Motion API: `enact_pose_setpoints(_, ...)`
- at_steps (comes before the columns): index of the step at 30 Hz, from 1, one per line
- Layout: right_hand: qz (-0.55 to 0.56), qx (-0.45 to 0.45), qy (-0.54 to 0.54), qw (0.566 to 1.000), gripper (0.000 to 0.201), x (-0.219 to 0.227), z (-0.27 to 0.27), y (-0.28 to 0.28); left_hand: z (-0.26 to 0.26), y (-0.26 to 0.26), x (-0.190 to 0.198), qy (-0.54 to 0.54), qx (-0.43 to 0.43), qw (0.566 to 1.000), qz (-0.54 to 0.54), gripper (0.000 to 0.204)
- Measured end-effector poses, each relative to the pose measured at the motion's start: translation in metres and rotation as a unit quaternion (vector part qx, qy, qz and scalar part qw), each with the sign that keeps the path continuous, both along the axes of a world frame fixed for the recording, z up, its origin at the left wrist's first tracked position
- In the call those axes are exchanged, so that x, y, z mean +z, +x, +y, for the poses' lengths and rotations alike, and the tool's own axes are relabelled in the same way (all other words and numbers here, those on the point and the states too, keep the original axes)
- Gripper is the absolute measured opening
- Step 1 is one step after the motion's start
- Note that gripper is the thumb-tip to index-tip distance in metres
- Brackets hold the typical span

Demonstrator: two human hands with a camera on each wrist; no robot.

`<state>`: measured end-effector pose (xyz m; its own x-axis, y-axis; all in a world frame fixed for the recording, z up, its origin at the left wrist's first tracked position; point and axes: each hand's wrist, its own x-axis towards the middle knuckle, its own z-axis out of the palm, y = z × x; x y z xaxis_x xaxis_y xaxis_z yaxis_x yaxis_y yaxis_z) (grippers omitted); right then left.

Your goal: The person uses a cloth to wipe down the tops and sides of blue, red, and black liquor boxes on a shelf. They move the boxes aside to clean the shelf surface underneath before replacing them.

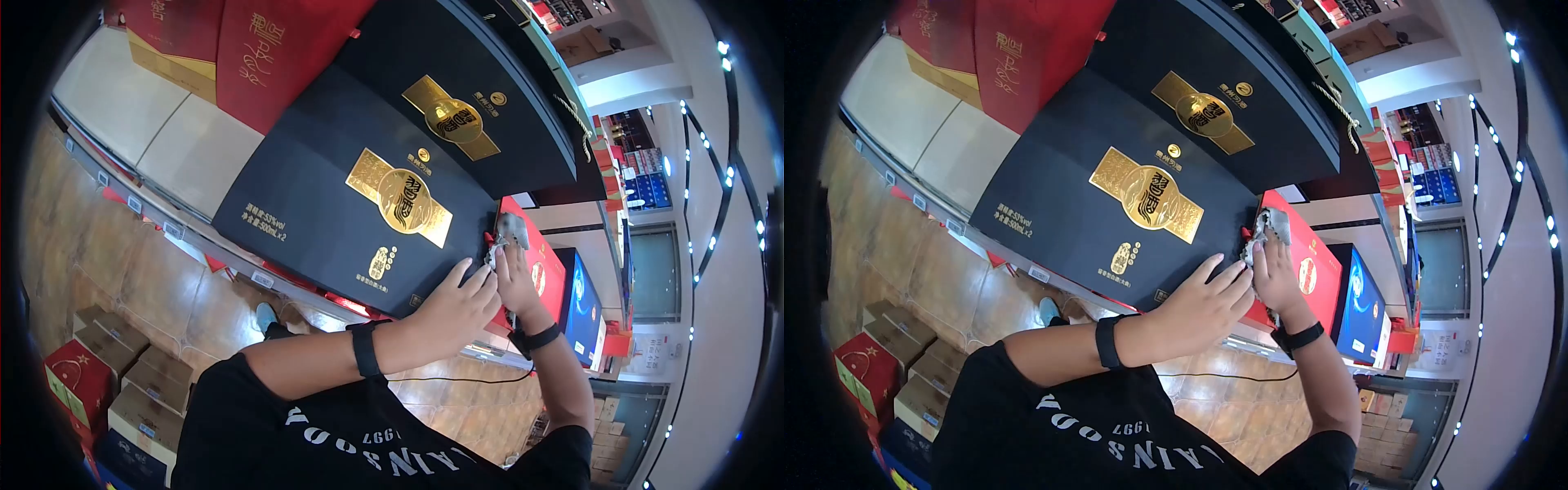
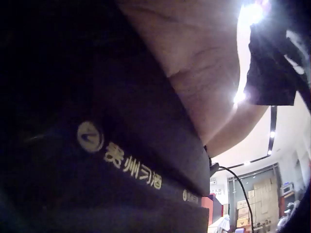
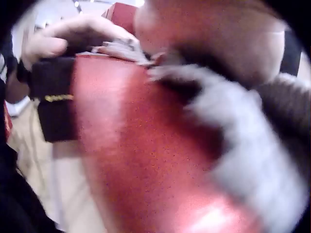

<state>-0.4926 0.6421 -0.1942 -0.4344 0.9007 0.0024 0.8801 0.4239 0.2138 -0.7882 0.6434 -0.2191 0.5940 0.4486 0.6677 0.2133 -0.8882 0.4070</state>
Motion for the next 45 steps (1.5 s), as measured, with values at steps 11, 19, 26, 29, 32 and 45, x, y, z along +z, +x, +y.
enact_pose_setpoints(11,-0.088,-0.017,-0.066,0.994,0.051,0.006,0.047,0.067,0.0,-0.003,-0.003,-0.046,-0.057,0.988,0.137,0.069)
enact_pose_setpoints(19,-0.068,-0.074,0.014,0.995,0.033,0.008,0.101,0.061,-0.001,-0.003,-0.003,-0.001,-0.047,0.982,0.185,0.063)
enact_pose_setpoints(26,0.085,-0.3,-0.022,0.95,0.05,0.015,0.134,0.053,-0.004,0.004,-0.003,-0.013,-0.04,0.978,0.204,0.064)
enact_pose_setpoints(29,0.163,-0.366,-0.024,0.916,0.059,0.016,0.124,0.067,-0.004,0.005,-0.003,-0.016,-0.042,0.977,0.21,0.064)
enact_pose_setpoints(32,0.188,-0.392,-0.02,0.9,0.061,0.018,0.103,0.089,-0.003,0.002,-0.001,-0.016,-0.047,0.976,0.213,0.063)
enact_pose_setpoints(45,0.133,-0.531,-0.037,0.836,0.075,0.019,0.036,0.261,-0.008,0.009,-0.001,-0.023,-0.02,0.98,0.197,0.061)
